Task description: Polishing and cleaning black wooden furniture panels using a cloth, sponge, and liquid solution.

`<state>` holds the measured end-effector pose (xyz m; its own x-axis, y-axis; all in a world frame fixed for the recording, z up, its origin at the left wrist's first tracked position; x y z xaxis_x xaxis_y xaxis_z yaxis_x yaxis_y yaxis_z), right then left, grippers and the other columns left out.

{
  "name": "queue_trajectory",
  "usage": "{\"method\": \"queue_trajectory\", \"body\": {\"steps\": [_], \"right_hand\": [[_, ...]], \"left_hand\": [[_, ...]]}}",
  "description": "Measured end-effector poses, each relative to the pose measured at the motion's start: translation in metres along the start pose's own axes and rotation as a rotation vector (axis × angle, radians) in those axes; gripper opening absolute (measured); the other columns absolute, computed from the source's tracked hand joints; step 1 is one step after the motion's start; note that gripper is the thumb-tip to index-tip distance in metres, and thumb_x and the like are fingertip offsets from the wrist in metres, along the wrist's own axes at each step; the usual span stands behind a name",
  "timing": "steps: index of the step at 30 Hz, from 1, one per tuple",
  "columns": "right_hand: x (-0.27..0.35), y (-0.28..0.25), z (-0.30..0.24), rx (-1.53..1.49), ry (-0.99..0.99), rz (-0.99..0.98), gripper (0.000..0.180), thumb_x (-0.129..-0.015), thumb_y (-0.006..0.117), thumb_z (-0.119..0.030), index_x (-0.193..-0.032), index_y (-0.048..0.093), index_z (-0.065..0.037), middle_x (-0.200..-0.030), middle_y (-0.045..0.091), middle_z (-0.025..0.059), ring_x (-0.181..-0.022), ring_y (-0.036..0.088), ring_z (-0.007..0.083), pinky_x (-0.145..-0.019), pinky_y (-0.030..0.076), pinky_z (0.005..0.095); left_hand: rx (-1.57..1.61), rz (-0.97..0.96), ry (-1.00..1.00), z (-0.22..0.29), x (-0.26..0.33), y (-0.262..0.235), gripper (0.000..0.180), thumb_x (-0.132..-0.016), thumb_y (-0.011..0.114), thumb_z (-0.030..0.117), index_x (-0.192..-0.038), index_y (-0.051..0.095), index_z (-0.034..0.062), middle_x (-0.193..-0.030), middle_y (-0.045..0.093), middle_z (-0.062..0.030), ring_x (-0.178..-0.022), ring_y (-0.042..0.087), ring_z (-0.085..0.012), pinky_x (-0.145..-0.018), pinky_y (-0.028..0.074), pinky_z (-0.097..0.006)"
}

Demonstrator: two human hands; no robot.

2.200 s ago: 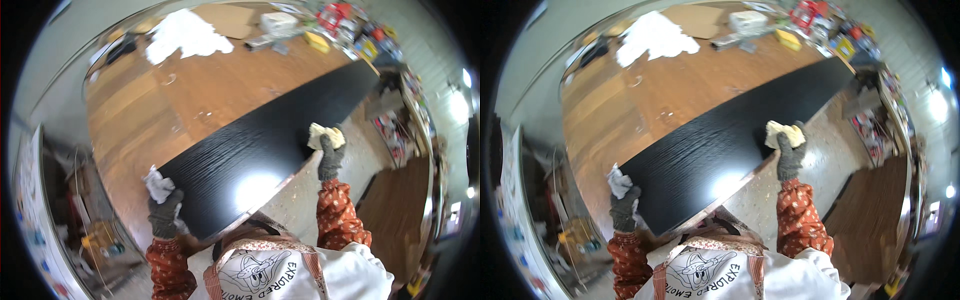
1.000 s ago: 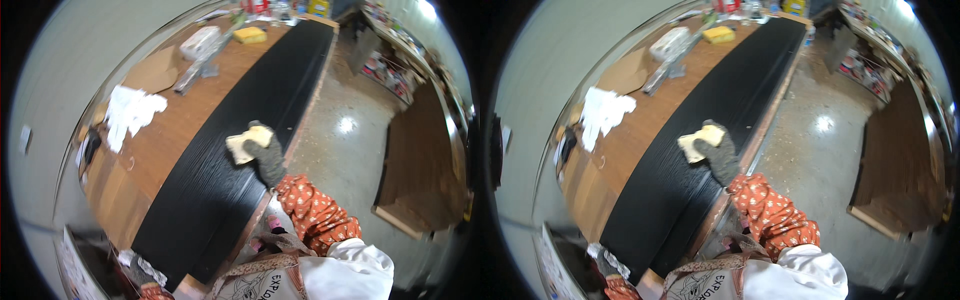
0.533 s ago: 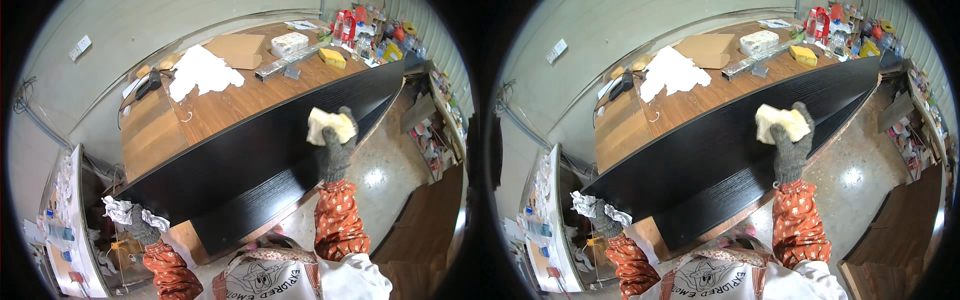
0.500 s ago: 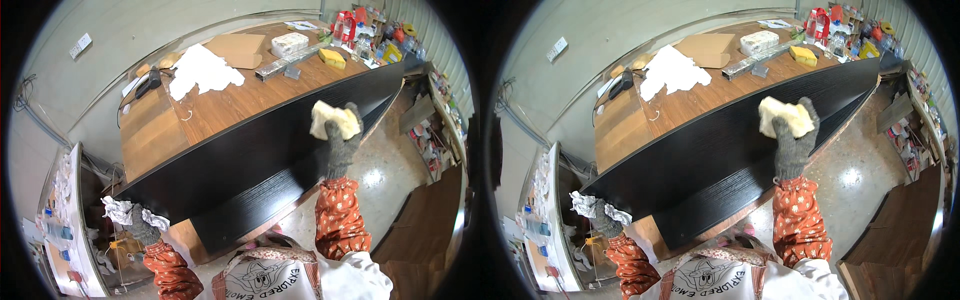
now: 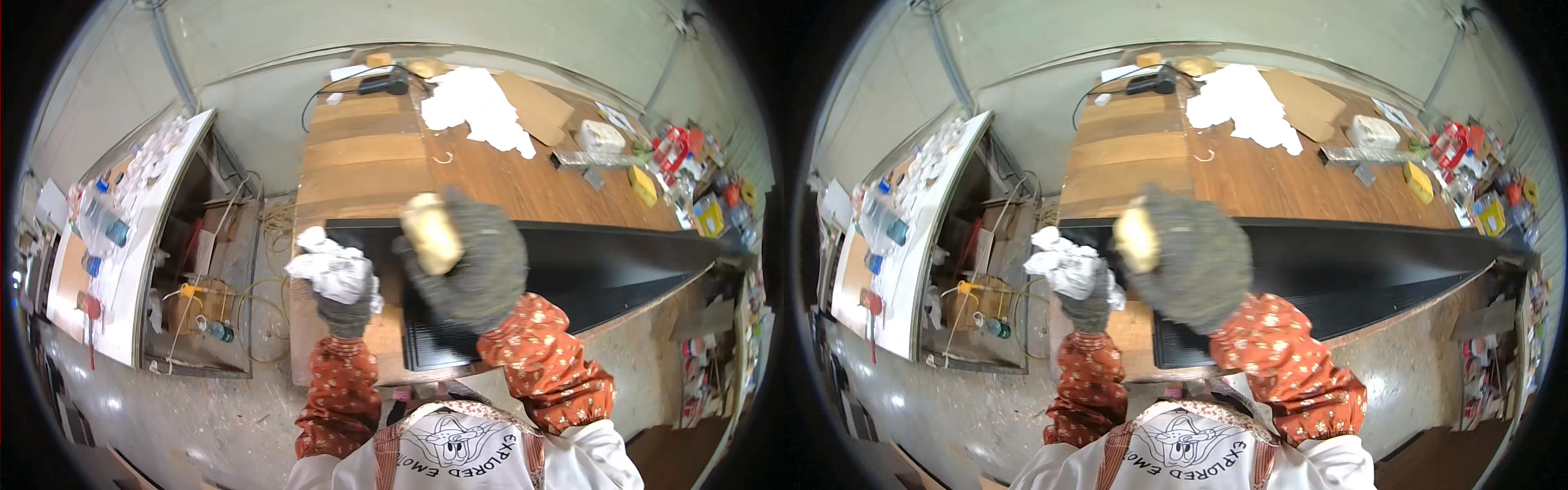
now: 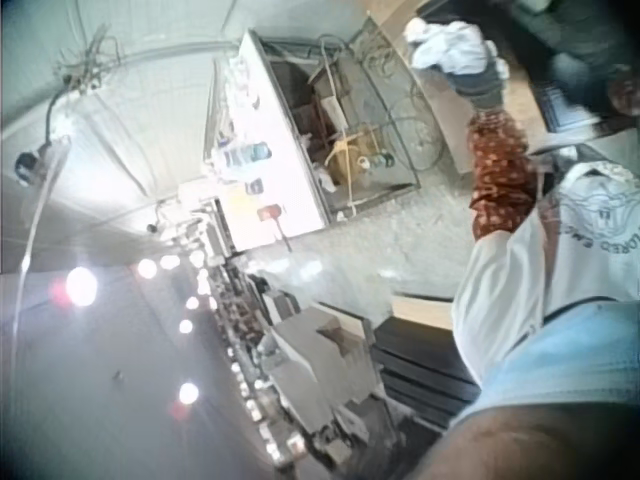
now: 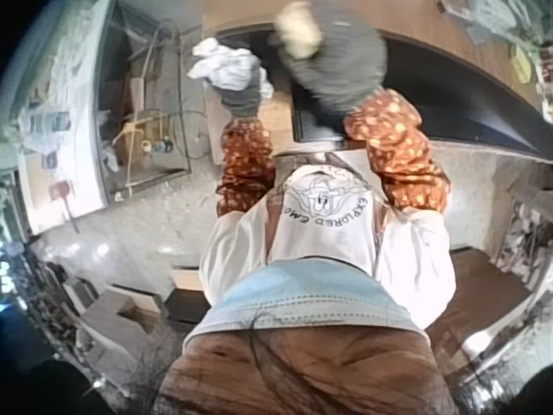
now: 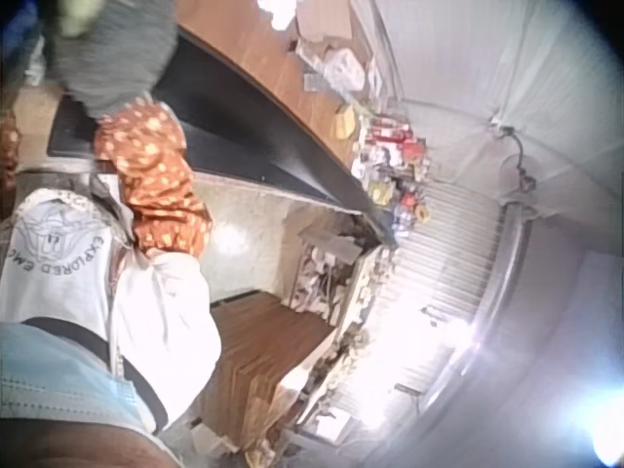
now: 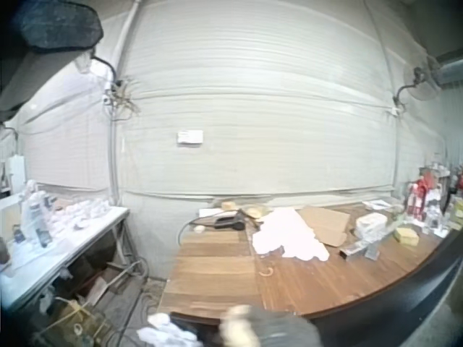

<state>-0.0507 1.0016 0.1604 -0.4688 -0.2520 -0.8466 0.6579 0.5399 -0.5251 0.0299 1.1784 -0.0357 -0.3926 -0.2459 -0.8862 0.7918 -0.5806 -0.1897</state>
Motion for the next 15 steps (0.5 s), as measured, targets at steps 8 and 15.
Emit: {"method": "queue_trajectory", "body": {"steps": [8, 15], "right_hand": [[-0.094, 0.073, -0.09, -0.034, -0.438, -0.393, 0.037, -0.07, 0.066, -0.016, -0.106, 0.061, -0.009, -0.081, 0.061, 0.0088, -0.074, 0.06, 0.0273, -0.059, 0.046, 0.0433], [-0.117, 0.076, -0.102, -0.019, -0.302, -0.575, 0.045, -0.073, 0.07, -0.023, -0.114, 0.057, -0.009, -0.087, 0.065, 0.0119, -0.082, 0.064, 0.0314, -0.073, 0.051, 0.0438]], "left_hand": [[-0.103, -0.578, 0.021, -0.014, 0.049, 0.008, 0.047, -0.095, 0.041, 0.037, -0.132, 0.041, 0.0074, -0.123, 0.05, -0.0116, -0.116, 0.046, -0.0284, -0.102, 0.035, -0.047], [-2.236, -0.375, 0.4, -0.072, 0.072, 0.022, 0.065, -0.07, 0.066, 0.05, -0.113, 0.051, 0.0045, -0.099, 0.056, -0.0108, -0.087, 0.053, -0.0257, -0.084, 0.043, -0.041]]}}
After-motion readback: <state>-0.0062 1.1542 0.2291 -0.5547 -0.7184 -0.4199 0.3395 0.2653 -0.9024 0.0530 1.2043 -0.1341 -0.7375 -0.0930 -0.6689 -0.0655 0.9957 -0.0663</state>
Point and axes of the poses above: each hand's wrist, its own x-axis away from the middle knuckle, its own y-axis out of the palm, z = x × y, the point moved 1 cm from there along -x, towards the middle knuckle
